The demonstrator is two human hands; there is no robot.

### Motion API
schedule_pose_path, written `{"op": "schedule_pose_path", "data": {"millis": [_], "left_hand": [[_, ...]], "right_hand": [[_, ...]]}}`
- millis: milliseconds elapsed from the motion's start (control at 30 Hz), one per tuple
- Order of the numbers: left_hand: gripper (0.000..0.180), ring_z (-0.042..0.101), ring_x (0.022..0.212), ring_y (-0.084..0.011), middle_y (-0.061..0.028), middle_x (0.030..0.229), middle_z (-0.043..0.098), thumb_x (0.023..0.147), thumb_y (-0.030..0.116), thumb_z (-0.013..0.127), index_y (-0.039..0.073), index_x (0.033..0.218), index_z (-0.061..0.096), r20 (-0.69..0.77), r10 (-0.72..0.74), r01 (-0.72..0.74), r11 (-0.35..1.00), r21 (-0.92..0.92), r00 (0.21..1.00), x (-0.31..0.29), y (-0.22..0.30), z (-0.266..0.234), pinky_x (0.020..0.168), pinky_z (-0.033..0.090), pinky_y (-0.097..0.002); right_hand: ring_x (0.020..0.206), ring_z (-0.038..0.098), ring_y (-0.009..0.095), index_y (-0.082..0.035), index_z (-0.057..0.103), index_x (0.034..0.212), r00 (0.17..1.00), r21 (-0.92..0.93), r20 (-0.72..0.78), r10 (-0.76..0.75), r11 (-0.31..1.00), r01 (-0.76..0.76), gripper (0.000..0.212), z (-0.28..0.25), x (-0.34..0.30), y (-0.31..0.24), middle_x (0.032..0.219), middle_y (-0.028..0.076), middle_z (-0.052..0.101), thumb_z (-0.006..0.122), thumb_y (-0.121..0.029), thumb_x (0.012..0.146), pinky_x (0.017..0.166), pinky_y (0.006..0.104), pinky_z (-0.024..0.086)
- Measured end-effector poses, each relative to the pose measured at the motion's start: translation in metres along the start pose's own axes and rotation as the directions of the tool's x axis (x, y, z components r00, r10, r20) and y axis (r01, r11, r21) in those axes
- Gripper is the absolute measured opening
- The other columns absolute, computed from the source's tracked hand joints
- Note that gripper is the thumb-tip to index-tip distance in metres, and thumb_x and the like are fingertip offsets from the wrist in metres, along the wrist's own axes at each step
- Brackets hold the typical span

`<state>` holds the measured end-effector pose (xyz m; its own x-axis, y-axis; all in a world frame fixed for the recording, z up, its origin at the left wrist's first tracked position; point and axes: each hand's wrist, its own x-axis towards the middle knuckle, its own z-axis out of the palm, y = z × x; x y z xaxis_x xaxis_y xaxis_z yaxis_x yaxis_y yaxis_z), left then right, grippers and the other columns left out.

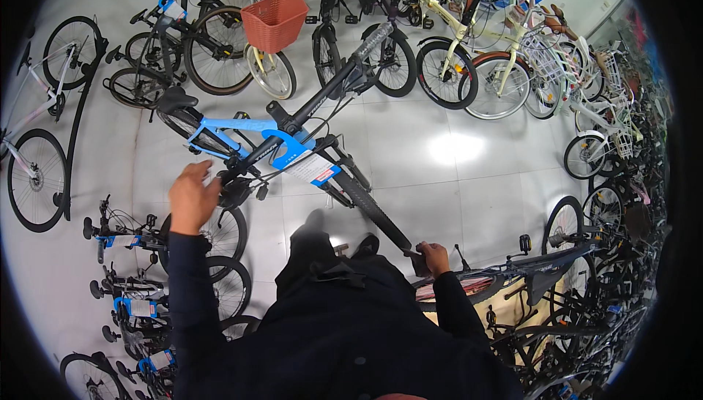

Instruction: The person wipes the crankset, chainring, and handlebar of a light blue bicycle with a purple cloth. They then wipe the front wheel rim and tire while holding the wheel steady.

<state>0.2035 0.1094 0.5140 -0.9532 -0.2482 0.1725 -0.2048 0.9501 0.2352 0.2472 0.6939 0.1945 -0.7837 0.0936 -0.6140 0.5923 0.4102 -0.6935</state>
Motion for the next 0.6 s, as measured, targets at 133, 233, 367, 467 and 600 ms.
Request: {"op": "schedule_pose_path", "data": {"millis": [133,233,367,467,600], "left_hand": [[0.038,0.071,0.095,-0.0382,-0.018,0.11,0.073,0.089,0.031,0.075,0.003,0.114,0.074,-0.025,0.121,-0.121,0.993,0.014,0.992,0.038,0.058,0.039,0.081,0.057,-0.0457],[0.041,0.071,0.094,-0.0396,-0.0196,0.107,0.073,0.09,0.038,0.075,0.002,0.11,0.076,0.027,0.071,-0.071,0.997,0.028,0.997,0.065,0.072,0.054,0.081,0.057,-0.0469],[0.045,0.071,0.095,-0.0403,-0.0207,0.105,0.074,0.091,0.042,0.072,0.002,0.109,0.076,0.161,0.035,-0.041,0.999,0.035,0.986,0.086,0.074,0.058,0.081,0.057,-0.0481],[0.043,0.071,0.094,-0.0383,-0.019,0.102,0.075,0.092,0.041,0.073,0.001,0.109,0.076,0.205,0.042,-0.041,0.999,-0.009,0.978,0.094,0.078,0.054,0.08,0.057,-0.0465],[0.039,0.071,0.088,-0.0393,-0.0202,0.096,0.075,0.09,0.037,0.073,0.001,0.105,0.076,0.199,0.025,-0.03,0.999,0.02,0.98,0.107,0.092,0.052,0.078,0.056,-0.0479]], "right_hand": [[0.071,0.071,0.019,0.005,0.077,0.098,0.989,0.098,0.056,0.136,0.985,-0.141,0.04,0.004,0.011,0.006,0.082,0.012,0.074,0.066,-0.034,0.096,0.067,0.0322,0.055],[0.072,0.071,0.018,0.006,0.076,0.1,0.993,0.171,0.034,0.117,0.978,-0.121,0.042,0.007,0.005,-0.002,0.086,0.012,0.075,0.064,-0.034,0.099,0.068,0.033,0.055],[0.085,0.072,0.019,0.008,0.075,0.102,0.988,-0.033,-0.152,0.02,0.999,-0.025,0.045,-0.003,-0.02,-0.01,0.09,0.014,0.077,0.065,-0.035,0.099,0.077,0.0346,0.054],[0.083,0.071,0.019,0.007,0.076,0.102,0.976,-0.001,-0.208,0.07,0.997,-0.072,0.043,-0.015,-0.036,-0.007,0.092,0.014,0.077,0.065,-0.034,0.099,0.077,0.0345,0.054],[0.082,0.071,0.019,0.005,0.077,0.102,0.948,0.117,-0.261,0.18,0.981,-0.154,0.037,-0.027,-0.035,-0.002,0.089,0.012,0.076,0.065,-0.03,0.1,0.076,0.0332,0.054]]}}
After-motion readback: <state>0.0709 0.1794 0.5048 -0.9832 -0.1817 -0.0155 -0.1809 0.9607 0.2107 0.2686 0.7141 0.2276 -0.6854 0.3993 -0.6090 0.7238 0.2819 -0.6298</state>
